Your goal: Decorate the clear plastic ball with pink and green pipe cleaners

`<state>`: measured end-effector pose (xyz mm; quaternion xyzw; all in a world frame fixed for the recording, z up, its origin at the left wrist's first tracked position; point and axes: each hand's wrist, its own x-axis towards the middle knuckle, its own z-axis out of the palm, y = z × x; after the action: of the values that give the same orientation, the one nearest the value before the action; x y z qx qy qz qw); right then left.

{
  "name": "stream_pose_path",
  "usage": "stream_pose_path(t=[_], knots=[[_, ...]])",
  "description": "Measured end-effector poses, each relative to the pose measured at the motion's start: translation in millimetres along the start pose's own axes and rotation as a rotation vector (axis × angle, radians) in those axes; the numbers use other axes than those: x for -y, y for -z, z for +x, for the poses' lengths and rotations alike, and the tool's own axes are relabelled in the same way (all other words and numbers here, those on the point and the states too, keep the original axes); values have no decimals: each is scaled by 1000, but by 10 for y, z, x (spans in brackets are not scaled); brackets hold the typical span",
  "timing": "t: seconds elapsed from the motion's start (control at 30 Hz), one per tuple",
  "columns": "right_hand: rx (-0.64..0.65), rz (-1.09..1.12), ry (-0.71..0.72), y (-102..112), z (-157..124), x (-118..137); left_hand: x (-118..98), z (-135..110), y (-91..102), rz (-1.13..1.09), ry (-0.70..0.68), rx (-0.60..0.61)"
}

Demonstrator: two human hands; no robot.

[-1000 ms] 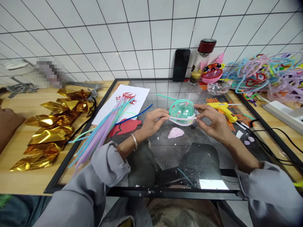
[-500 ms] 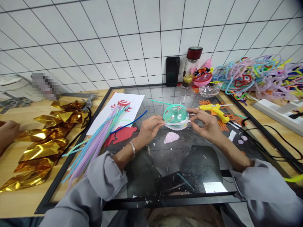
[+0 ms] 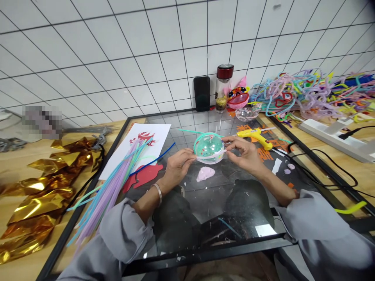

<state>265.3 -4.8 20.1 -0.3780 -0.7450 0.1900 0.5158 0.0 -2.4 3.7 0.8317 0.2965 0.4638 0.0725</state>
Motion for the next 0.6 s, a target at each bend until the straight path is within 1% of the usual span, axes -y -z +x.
stream_pose_path(t=[0.3,0.47,0.6], knots=[[-34,76,-65,-41,-25,-44,-21,29,3,-84,94,8],[-69,135,-99,-69,-29,-73,-17,25,7,-160,218,-1],[-73,142,-110,-75,-28,-89,-7,16,-1,-234,300,-7]])
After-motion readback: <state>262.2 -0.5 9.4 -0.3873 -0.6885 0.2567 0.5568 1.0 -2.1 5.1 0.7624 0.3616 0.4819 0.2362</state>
